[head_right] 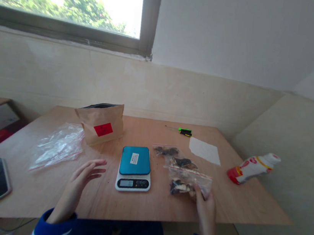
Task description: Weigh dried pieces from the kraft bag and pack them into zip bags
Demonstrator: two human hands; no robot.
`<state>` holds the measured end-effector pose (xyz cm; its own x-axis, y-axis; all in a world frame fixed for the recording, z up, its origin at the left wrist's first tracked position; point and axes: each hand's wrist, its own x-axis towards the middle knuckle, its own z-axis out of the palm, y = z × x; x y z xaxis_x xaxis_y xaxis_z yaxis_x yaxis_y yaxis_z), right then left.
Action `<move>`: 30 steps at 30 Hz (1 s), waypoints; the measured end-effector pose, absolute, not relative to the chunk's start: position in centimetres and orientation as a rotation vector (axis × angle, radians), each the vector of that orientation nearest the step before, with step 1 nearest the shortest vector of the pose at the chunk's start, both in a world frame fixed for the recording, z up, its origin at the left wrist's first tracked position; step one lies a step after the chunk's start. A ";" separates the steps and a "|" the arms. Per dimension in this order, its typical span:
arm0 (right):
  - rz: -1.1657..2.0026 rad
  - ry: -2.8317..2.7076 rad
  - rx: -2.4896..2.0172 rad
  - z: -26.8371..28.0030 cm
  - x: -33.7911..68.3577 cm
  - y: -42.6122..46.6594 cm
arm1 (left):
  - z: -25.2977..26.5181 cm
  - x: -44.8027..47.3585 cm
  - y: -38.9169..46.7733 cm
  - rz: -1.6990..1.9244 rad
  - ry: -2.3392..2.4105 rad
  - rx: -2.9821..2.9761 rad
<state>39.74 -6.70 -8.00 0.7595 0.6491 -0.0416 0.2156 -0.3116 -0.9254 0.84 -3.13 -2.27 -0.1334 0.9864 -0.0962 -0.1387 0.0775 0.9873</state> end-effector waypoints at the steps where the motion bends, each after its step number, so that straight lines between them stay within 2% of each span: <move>1: 0.399 -0.717 -1.974 -8.4 39.8 -6.1 | -2.1 0.7 -2.9 1.331 1.270 1.002; 6: -0.027 -0.860 -2.266 -8.7 38.0 -3.9 | -0.8 -0.4 -0.7 1.496 1.366 1.265; 11: -0.352 -0.853 -2.129 -6.7 37.1 -4.0 | 1.7 -1.6 4.8 1.713 1.528 1.681; 13: -0.273 -0.999 -1.974 -4.7 36.4 -3.9 | 2.5 -2.1 7.2 1.725 1.559 1.865; 17: 0.342 -1.558 -1.536 1.4 32.1 -3.5 | 3.2 -2.8 10.1 1.573 1.631 2.220; 20: 0.580 -1.908 -1.194 6.1 27.2 -2.3 | 3.3 -2.8 9.3 1.562 1.698 2.273; 24: 0.624 -2.079 -0.907 9.4 21.2 1.5 | 2.7 -1.9 5.8 1.541 1.759 2.286; 30: 0.432 -2.485 -0.729 8.3 15.8 6.7 | 0.6 -0.9 1.8 1.546 1.702 2.236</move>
<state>15.79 6.68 8.28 -0.7256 0.5725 0.3817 0.4102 0.8053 -0.4280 -0.91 1.82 0.61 -0.0268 0.7071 0.7066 0.7710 -0.4353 0.4648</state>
